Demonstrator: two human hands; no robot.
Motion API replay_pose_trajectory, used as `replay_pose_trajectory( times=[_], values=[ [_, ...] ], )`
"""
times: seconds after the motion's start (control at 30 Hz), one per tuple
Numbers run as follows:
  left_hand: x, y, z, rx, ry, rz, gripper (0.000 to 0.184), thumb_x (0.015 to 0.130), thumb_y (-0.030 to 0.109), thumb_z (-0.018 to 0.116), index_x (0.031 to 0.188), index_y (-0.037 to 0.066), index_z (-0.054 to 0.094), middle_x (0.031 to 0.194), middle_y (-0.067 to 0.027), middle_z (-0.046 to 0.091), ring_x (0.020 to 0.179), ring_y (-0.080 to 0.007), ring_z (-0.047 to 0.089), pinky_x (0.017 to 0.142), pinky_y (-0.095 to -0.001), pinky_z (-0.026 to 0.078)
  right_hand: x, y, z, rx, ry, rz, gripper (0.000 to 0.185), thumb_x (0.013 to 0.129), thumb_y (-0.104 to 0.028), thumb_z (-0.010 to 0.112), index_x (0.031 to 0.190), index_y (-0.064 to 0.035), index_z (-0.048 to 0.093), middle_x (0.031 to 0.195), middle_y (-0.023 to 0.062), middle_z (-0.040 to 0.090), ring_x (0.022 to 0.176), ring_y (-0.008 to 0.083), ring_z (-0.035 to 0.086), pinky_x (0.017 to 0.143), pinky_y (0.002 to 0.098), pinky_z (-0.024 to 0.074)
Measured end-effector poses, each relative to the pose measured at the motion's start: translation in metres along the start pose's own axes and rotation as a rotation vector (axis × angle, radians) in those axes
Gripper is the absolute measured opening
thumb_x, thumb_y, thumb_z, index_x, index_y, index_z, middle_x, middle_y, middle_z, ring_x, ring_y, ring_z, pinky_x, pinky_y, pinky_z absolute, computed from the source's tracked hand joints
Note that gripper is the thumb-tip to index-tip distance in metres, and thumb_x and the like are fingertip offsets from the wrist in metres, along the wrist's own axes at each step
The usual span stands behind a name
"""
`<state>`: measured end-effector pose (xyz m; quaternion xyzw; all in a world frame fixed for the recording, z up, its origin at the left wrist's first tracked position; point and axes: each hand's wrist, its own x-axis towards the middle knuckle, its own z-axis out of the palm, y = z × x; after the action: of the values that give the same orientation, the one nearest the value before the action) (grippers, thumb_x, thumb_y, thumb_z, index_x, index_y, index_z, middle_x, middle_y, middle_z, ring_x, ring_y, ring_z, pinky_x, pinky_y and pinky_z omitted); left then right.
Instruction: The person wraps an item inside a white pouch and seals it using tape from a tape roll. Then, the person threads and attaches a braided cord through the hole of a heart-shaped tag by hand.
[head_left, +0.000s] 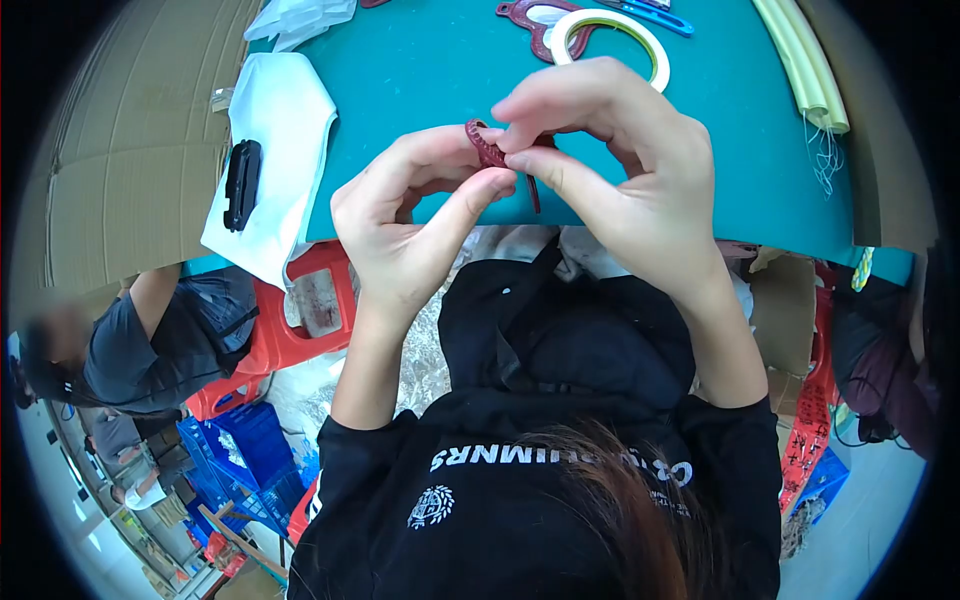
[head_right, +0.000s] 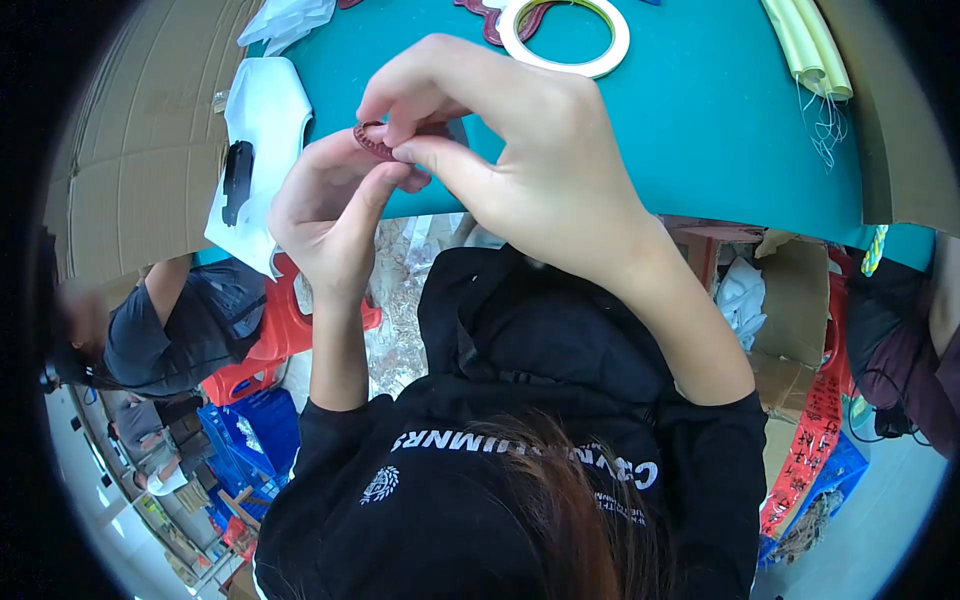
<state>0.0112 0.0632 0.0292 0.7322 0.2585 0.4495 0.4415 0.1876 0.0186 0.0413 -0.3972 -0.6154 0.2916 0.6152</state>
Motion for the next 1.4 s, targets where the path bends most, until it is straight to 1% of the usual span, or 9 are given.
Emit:
replay_pose_trajectory(
  times=[0.2, 0.33, 0.5, 0.63, 0.73, 0.77, 0.87, 1.13, 1.4],
  values=[
    [0.000, 0.011, 0.004, -0.258, 0.013, -0.136, 0.019, 0.078, -0.004, 0.069, 0.092, -0.004, 0.056, 0.087, -0.0103, 0.064, 0.069, -0.0124, 0.065, 0.063, -0.0239, 0.055, 0.001, -0.001, 0.004, -0.213, -0.078, -0.295, 0.027, 0.074, 0.002, 0.071, 0.099, 0.0000, 0.062, 0.106, 0.0117, 0.060, 0.090, 0.0180, 0.063, 0.079, 0.0294, 0.0497],
    [-0.001, 0.033, 0.003, -0.472, -0.077, -0.422, 0.021, 0.078, -0.005, 0.067, 0.094, -0.002, 0.054, 0.082, -0.0078, 0.061, 0.068, -0.0097, 0.062, 0.063, -0.0222, 0.053, -0.007, 0.008, 0.004, -0.033, -0.187, -0.212, 0.026, 0.072, -0.001, 0.073, 0.096, -0.0011, 0.062, 0.101, 0.0102, 0.061, 0.090, 0.0187, 0.061, 0.078, 0.0305, 0.0493],
    [-0.004, 0.035, -0.017, -0.479, -0.223, -0.414, 0.016, 0.083, -0.003, 0.059, 0.097, -0.001, 0.053, 0.081, -0.0082, 0.059, 0.068, -0.0080, 0.059, 0.060, -0.0201, 0.049, -0.015, -0.002, -0.004, 0.082, -0.251, -0.067, 0.025, 0.071, -0.001, 0.073, 0.093, -0.0017, 0.062, 0.097, 0.0082, 0.062, 0.084, 0.0177, 0.061, 0.074, 0.0286, 0.0492],
    [-0.001, 0.045, -0.024, -0.645, -0.384, -0.648, 0.013, 0.086, 0.000, 0.052, 0.099, 0.000, 0.052, 0.080, -0.0067, 0.058, 0.067, -0.0076, 0.055, 0.057, -0.0222, 0.043, -0.023, -0.015, -0.002, 0.157, -0.253, 0.051, 0.023, 0.070, -0.001, 0.074, 0.090, -0.0021, 0.062, 0.090, 0.0083, 0.062, 0.078, 0.0177, 0.061, 0.067, 0.0267, 0.0488],
    [0.003, 0.073, -0.013, -0.443, -0.400, -0.979, 0.010, 0.090, 0.005, 0.045, 0.094, 0.001, 0.053, 0.077, -0.0042, 0.057, 0.062, -0.0074, 0.048, 0.054, -0.0239, 0.038, -0.029, -0.021, -0.002, 0.024, -0.301, -0.081, 0.021, 0.069, 0.001, 0.073, 0.086, -0.0026, 0.062, 0.084, 0.0080, 0.062, 0.071, 0.0178, 0.061, 0.059, 0.0260, 0.0477],
    [0.004, 0.074, -0.013, -0.445, -0.402, -0.983, 0.010, 0.090, 0.005, 0.045, 0.094, 0.001, 0.053, 0.077, -0.0042, 0.057, 0.062, -0.0074, 0.048, 0.054, -0.0239, 0.038, -0.030, -0.025, -0.003, 0.024, -0.300, -0.076, 0.021, 0.069, 0.001, 0.073, 0.086, -0.0026, 0.062, 0.084, 0.0080, 0.062, 0.071, 0.0178, 0.061, 0.059, 0.0260, 0.0477],
    [0.006, 0.074, -0.020, -0.065, -0.792, -0.486, 0.015, 0.093, 0.011, 0.044, 0.089, 0.001, 0.054, 0.071, -0.0025, 0.054, 0.060, -0.0075, 0.044, 0.055, -0.0249, 0.036, -0.033, -0.040, -0.008, -0.095, -0.376, -0.050, 0.020, 0.067, 0.001, 0.073, 0.083, -0.0028, 0.063, 0.079, 0.0074, 0.061, 0.067, 0.0195, 0.060, 0.055, 0.0262, 0.0471],
    [0.007, 0.081, -0.022, -0.294, -0.773, -0.838, 0.026, 0.097, 0.020, 0.046, 0.081, 0.001, 0.054, 0.064, -0.0049, 0.050, 0.060, -0.0104, 0.050, 0.053, -0.0273, 0.037, -0.042, -0.048, -0.012, -0.221, -0.217, -0.158, 0.022, 0.061, -0.001, 0.075, 0.079, -0.0041, 0.062, 0.076, 0.0070, 0.061, 0.054, 0.0196, 0.054, 0.044, 0.0263, 0.0401],
    [0.018, 0.099, -0.035, 0.001, -1.011, -0.735, 0.036, 0.095, 0.027, 0.049, 0.074, -0.001, 0.058, 0.058, -0.0063, 0.052, 0.049, -0.0205, 0.052, 0.048, -0.0307, 0.038, -0.052, -0.060, -0.026, -0.177, -0.391, -0.222, 0.024, 0.051, 0.002, 0.070, 0.070, -0.0074, 0.059, 0.069, 0.0055, 0.057, 0.048, 0.0137, 0.047, 0.038, 0.0243, 0.0323]
  ],
)
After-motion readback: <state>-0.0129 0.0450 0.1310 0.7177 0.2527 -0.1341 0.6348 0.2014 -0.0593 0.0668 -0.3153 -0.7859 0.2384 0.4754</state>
